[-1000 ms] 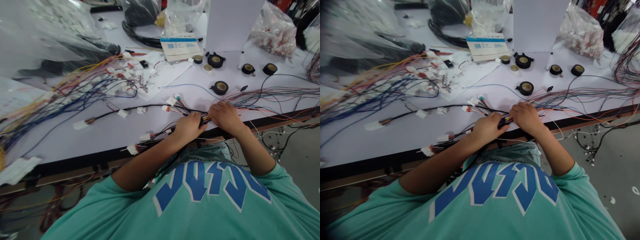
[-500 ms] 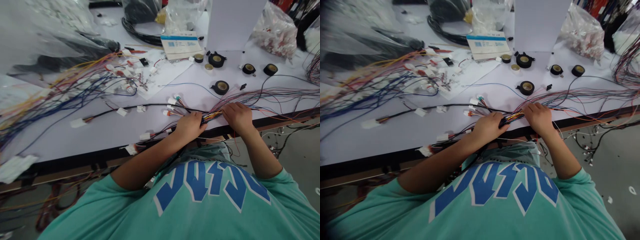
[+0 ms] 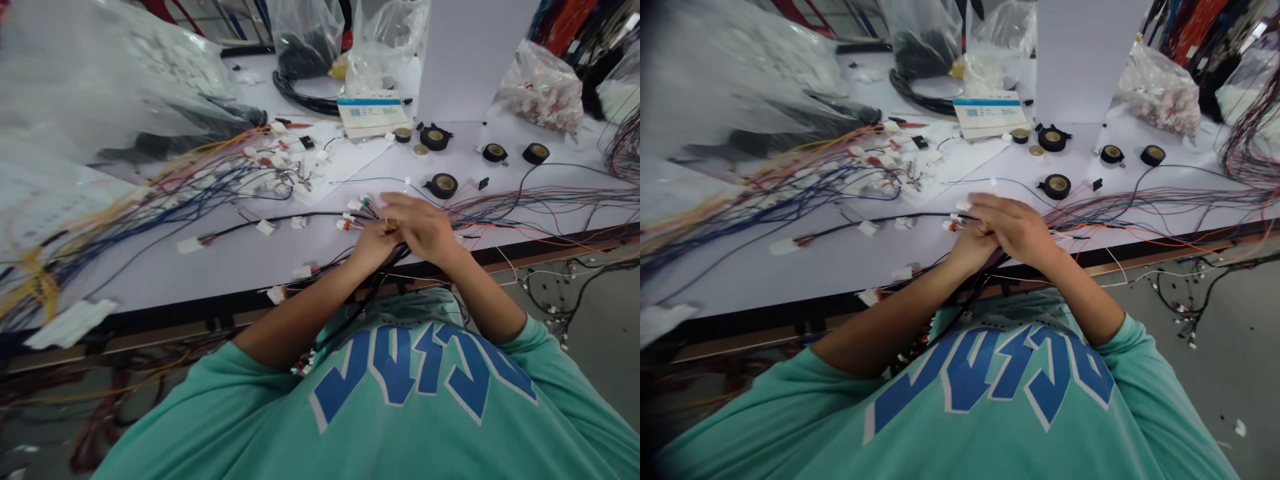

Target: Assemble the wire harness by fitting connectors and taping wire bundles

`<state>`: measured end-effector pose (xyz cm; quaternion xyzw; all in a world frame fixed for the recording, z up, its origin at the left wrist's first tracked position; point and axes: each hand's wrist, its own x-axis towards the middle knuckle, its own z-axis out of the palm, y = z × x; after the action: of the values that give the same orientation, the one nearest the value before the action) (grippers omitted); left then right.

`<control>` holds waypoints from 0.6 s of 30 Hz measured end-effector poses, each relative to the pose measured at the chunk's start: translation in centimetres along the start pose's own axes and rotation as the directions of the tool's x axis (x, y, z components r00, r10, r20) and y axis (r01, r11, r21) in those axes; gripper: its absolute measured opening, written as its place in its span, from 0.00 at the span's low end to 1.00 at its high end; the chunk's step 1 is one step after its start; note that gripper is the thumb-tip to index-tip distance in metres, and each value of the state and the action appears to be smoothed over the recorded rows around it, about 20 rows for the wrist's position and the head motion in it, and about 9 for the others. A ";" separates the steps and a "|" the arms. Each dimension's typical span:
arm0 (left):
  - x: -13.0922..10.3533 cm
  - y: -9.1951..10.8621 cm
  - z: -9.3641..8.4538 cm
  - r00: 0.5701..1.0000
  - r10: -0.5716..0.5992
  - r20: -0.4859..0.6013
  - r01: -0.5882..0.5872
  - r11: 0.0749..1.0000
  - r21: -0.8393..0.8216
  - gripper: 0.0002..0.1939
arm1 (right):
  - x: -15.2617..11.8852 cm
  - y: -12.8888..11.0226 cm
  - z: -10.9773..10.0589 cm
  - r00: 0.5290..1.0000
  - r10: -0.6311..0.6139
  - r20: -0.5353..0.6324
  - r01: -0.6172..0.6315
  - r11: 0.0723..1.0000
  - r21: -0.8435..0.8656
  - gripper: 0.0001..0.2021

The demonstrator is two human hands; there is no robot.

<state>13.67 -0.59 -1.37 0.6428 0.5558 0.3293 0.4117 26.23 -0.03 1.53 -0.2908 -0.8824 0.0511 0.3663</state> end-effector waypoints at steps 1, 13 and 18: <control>0.2 -0.1 -0.2 1.000 -0.030 -0.011 0.028 0.989 -0.147 0.11 | -0.3 0.1 -0.1 0.995 0.060 -0.078 -0.059 0.998 0.012 0.18; -0.4 1.2 -5.3 0.967 -0.099 -0.233 -0.047 0.834 -0.549 0.10 | -0.1 1.0 1.9 0.948 0.310 0.066 -0.317 0.921 0.227 0.14; -1.8 -0.2 -7.5 0.981 -0.102 -0.165 0.007 0.867 -0.498 0.10 | 3.4 -1.0 3.6 0.832 0.318 0.454 -0.440 0.877 0.192 0.09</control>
<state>6.70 -1.15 1.81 0.4664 0.5068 0.5071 0.5181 21.40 1.42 1.34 -0.3878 -0.8456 0.3113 0.1941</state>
